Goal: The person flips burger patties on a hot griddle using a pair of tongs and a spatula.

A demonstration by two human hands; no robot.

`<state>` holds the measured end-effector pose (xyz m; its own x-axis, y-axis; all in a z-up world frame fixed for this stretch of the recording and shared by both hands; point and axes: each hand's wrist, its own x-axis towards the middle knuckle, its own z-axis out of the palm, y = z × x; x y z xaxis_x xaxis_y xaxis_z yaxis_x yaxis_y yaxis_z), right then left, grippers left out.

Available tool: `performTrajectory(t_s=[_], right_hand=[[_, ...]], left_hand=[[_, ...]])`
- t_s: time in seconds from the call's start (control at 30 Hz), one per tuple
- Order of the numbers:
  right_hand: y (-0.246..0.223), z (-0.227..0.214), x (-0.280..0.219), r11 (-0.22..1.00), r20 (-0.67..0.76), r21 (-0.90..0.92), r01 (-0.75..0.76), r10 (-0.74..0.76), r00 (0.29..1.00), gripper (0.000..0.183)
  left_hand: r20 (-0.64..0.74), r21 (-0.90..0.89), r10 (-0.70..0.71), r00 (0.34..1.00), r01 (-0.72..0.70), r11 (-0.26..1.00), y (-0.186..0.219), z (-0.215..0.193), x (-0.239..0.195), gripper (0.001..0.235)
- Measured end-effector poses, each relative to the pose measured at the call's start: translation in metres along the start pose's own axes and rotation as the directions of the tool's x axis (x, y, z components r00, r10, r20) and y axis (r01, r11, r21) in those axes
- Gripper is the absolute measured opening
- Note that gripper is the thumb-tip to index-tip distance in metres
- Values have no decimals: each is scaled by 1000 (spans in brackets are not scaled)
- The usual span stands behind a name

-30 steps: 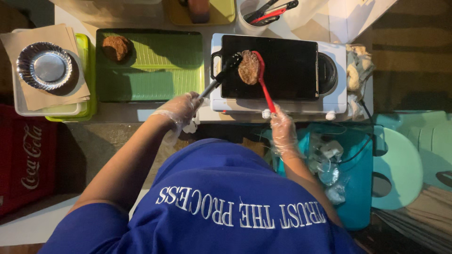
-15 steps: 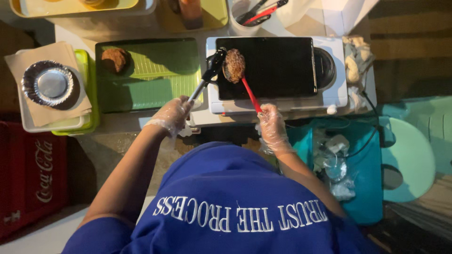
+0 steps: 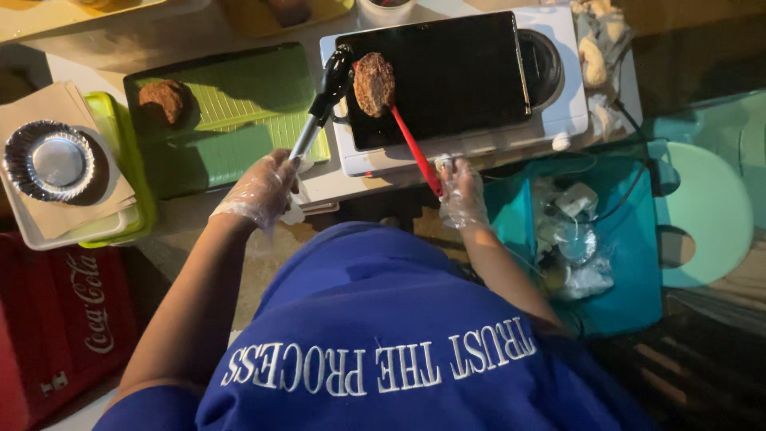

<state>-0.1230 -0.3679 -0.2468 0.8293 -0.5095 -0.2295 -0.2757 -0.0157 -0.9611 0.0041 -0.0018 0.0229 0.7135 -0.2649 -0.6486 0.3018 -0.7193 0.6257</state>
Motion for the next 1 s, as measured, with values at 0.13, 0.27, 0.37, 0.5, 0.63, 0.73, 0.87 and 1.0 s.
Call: performTrajectory(t_s=[0.13, 0.27, 0.37, 0.5, 0.63, 0.73, 0.87, 1.0], right_hand=[[4, 14, 1, 978, -76, 192, -82, 98, 992, 34], [36, 31, 20, 698, 171, 640, -320, 277, 946, 35], [46, 27, 18, 849, 32, 477, -225, 239, 970, 33], [46, 16, -3, 991, -168, 134, -17, 40, 985, 39], [22, 16, 4, 893, -104, 436, -109, 171, 980, 48], [9, 14, 6, 653, 250, 619, -436, 363, 898, 55], [6, 24, -2, 626, 359, 617, -477, 315, 878, 47], [4, 37, -5, 847, -20, 477, -233, 276, 961, 40]], left_hand=[[14, 3, -7, 1000, 7, 1000, 0, -5, 1, 45], [34, 27, 41, 999, -42, 999, -6, -9, 7, 46], [45, 6, 61, 997, -62, 998, -9, -14, 12, 46], [47, 44, 71, 996, -73, 996, -13, -17, 15, 45], [83, 79, 16, 996, -23, 997, -10, -20, 15, 44], [108, 47, 40, 993, -46, 998, -10, -20, 15, 44], [99, 52, 37, 994, -42, 998, -12, -23, 18, 44], [118, -3, 60, 991, -60, 998, -18, -24, 18, 43]])
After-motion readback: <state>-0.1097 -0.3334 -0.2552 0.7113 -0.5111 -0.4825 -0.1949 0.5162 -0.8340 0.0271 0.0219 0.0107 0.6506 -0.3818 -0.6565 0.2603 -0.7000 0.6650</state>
